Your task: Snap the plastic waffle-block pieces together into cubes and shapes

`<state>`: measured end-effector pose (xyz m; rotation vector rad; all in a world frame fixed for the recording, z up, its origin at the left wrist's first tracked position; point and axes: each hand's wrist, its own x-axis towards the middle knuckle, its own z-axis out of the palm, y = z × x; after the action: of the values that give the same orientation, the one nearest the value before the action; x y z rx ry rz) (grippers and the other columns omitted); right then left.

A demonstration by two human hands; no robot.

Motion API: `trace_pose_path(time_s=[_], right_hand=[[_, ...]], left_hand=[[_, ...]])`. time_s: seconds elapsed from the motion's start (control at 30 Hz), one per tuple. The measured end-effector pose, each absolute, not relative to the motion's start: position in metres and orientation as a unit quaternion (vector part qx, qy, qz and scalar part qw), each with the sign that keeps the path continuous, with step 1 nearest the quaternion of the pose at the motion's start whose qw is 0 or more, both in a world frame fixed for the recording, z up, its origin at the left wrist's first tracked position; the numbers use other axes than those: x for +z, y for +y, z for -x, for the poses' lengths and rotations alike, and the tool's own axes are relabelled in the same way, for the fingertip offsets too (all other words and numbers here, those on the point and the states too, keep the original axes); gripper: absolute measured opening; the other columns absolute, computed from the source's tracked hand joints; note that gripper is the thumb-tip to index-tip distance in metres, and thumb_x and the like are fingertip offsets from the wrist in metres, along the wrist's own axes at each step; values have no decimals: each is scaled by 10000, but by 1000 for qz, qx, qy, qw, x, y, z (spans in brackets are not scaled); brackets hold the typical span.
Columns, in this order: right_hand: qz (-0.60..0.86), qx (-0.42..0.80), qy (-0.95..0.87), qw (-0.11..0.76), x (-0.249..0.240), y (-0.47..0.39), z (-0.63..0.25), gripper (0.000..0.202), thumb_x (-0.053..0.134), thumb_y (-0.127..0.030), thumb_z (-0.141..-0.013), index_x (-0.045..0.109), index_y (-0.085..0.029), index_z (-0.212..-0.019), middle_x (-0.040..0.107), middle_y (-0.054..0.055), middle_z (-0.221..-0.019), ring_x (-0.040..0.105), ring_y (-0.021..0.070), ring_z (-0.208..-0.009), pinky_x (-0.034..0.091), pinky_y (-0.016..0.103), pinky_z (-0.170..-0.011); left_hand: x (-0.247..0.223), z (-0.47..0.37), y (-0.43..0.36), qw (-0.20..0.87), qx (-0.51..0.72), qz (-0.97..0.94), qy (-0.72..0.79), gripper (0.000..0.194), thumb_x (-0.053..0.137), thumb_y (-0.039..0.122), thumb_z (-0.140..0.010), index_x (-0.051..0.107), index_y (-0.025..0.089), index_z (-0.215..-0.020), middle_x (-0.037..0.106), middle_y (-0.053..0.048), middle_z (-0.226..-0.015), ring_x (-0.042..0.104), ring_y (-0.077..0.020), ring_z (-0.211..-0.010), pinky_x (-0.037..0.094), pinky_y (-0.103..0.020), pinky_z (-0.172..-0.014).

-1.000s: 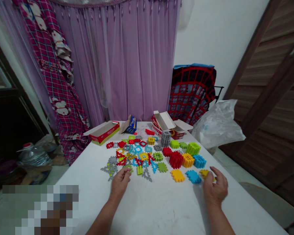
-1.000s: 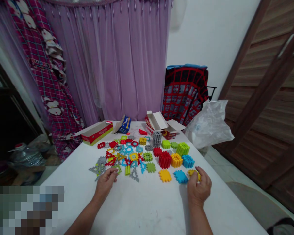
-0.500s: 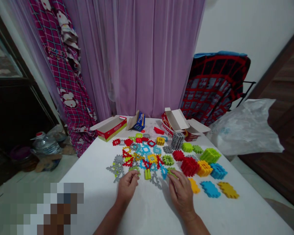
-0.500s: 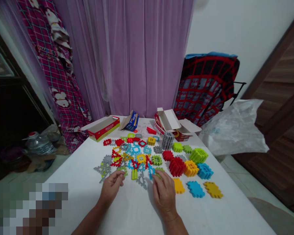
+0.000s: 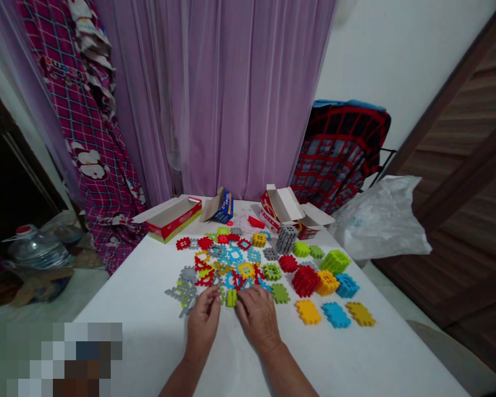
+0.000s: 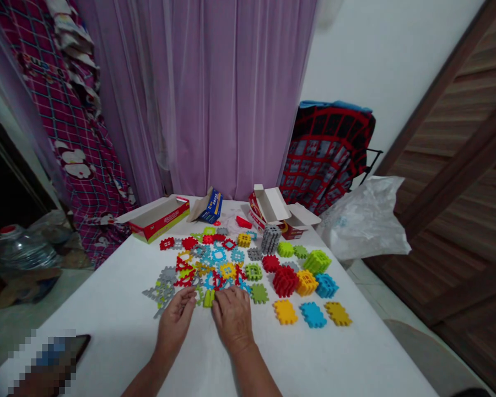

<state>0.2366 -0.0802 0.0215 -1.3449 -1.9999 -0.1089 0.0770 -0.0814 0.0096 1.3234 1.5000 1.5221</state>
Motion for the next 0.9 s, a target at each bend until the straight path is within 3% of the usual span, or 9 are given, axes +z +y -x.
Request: trace_pose_path(time_s=[0.13,0.3,0.5,0.6,0.73,0.9], right_hand=[[514,-43,-775,365,25,-78,-224,145,549,-221,-926,664,-262,-1003,715,12,-912,577,210,-926,381,360,-852],[564,-56,-694,444,12,-72,-230,264,428,-186,-947,674,-225,-1034,716,47,-994,593,211,-959,403,365,-870],[617,-67,-629,469,-1,-66,-239,286,432,-173,-905,689,-213,-1024,713,61,-986,598,222,-946,428,377,-851],[643,-70,-642,411,7,-60,-238,303,470,-156,-877,686,-225,-1078,696,69,-1080,571,235,-1027,405,396,-912],[679,-45,-684,264,39,-40,-237,364,575,-167,-813,664,-237,-1159,627,82,-1266,483,264,-1192,352,414,-973],[682,5,-726,91,75,-17,-236,254,641,-307,-821,699,-239,-1059,684,75,-1123,490,274,-1159,326,417,-935]], left_hand=[[3,-75,-80,187,540,-601,558,318,495,341,-857,684,209,-1076,728,-100,-1083,680,-228,-1002,562,-384,-861],[5,-70,-78,48,390,-783,482,353,544,217,-862,662,266,-1191,674,-81,-1276,554,-282,-1252,408,-507,-1052],[8,-54,-62,2,318,-835,448,240,561,145,-844,708,278,-979,721,-51,-1191,573,-288,-1227,312,-522,-1089],[3,-48,-55,-4,332,-818,469,204,541,160,-846,704,258,-920,719,-70,-1194,567,-302,-1228,299,-525,-1080],[-2,-48,-53,1,346,-798,493,169,528,196,-837,683,263,-852,730,-69,-1173,587,-317,-1188,301,-548,-1047],[-2,-51,-53,-5,348,-785,513,183,492,218,-848,667,258,-813,738,-71,-1152,579,-297,-1187,285,-524,-1064]])
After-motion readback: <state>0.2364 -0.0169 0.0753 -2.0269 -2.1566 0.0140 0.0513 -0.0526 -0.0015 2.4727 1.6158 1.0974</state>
